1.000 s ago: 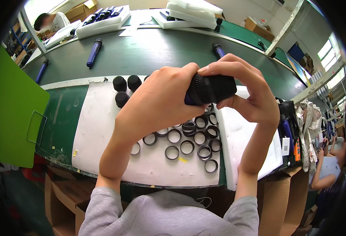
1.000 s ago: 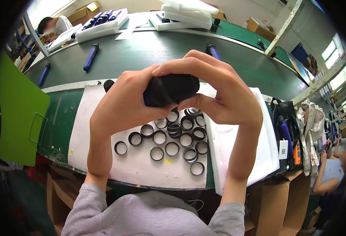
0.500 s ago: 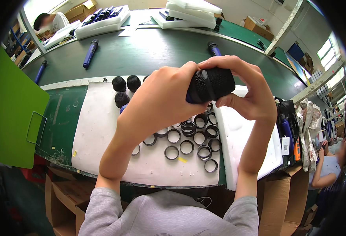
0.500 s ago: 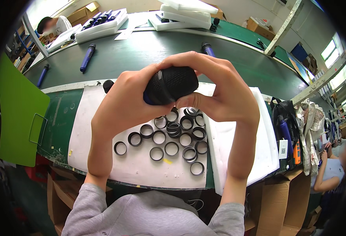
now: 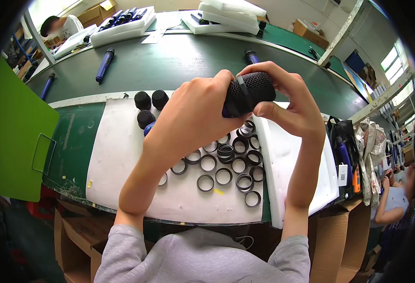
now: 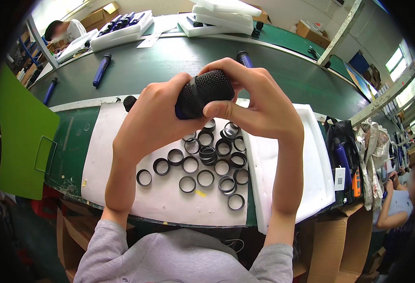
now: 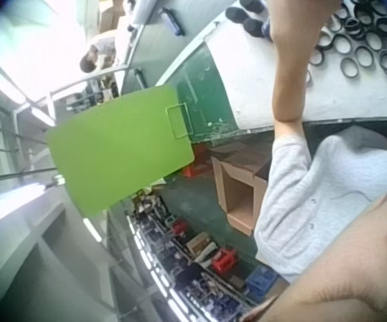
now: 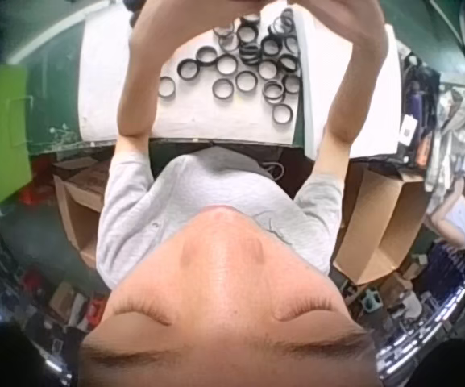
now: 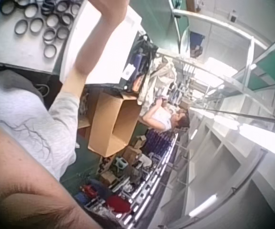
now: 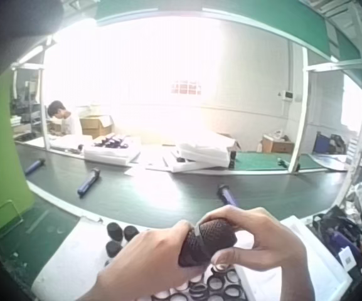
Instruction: The person assembles a blue cylindrical device by screwing a black mesh head onto the body. They handle the components by hand, tightening the head and occasionally unscrewing it to adjust the fit. The person repeats this process with multiple units, placing the finished items on the table.
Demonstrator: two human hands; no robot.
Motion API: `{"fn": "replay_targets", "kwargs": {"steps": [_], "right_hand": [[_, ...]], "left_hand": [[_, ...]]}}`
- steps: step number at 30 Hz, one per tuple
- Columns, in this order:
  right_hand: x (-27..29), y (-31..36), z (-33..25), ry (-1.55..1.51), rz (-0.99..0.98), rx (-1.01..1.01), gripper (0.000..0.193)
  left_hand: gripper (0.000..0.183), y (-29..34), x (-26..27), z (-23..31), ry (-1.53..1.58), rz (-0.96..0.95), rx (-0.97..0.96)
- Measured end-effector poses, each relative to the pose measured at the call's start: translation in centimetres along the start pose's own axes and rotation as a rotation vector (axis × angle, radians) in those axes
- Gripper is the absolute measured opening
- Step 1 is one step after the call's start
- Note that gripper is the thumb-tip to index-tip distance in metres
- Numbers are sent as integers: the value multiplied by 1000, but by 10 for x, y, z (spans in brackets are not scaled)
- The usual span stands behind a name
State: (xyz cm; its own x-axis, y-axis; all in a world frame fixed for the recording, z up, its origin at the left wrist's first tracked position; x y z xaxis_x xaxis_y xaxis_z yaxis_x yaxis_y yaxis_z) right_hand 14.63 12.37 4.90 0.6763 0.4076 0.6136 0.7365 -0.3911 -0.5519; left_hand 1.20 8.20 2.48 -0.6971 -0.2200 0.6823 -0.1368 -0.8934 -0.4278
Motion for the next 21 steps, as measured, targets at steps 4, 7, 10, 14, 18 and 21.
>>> {"fn": "replay_targets", "kwargs": {"steps": [4, 7, 10, 14, 18, 21], "right_hand": [[0, -1, -5, -40, 5, 42, 55], [1, -1, -12, -20, 6, 107, 58], [3, 0, -21, 27, 9, 188, 59], [2, 1, -25, 44, 40, 156, 57], [6, 4, -16, 139, 33, -57, 58], [6, 5, -8, 138, 31, -147, 56]], "left_hand": [[46, -2, 0, 2, 60, -14, -69], [51, 0, 1, 2, 99, -39, -122], [52, 1, 3, 2, 220, -183, -38], [46, 2, 2, 4, 302, -202, -21], [40, 4, 2, 6, 134, -6, -100], [40, 3, 1, 6, 39, 49, -105]]}}
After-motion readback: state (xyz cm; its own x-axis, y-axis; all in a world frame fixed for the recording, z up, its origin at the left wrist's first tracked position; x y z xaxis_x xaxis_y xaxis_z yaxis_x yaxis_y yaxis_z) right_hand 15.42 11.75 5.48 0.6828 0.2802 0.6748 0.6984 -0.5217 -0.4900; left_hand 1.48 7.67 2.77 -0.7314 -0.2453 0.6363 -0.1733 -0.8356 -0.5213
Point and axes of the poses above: each hand's wrist, its own y-axis away from the middle knuckle, its own x-axis out of the back of the hand, z = x × y, the point moved 8 cm from there along -y, towards the middle knuckle, and after that the axes turned 2 degrees about y, right-handed, at the moved point
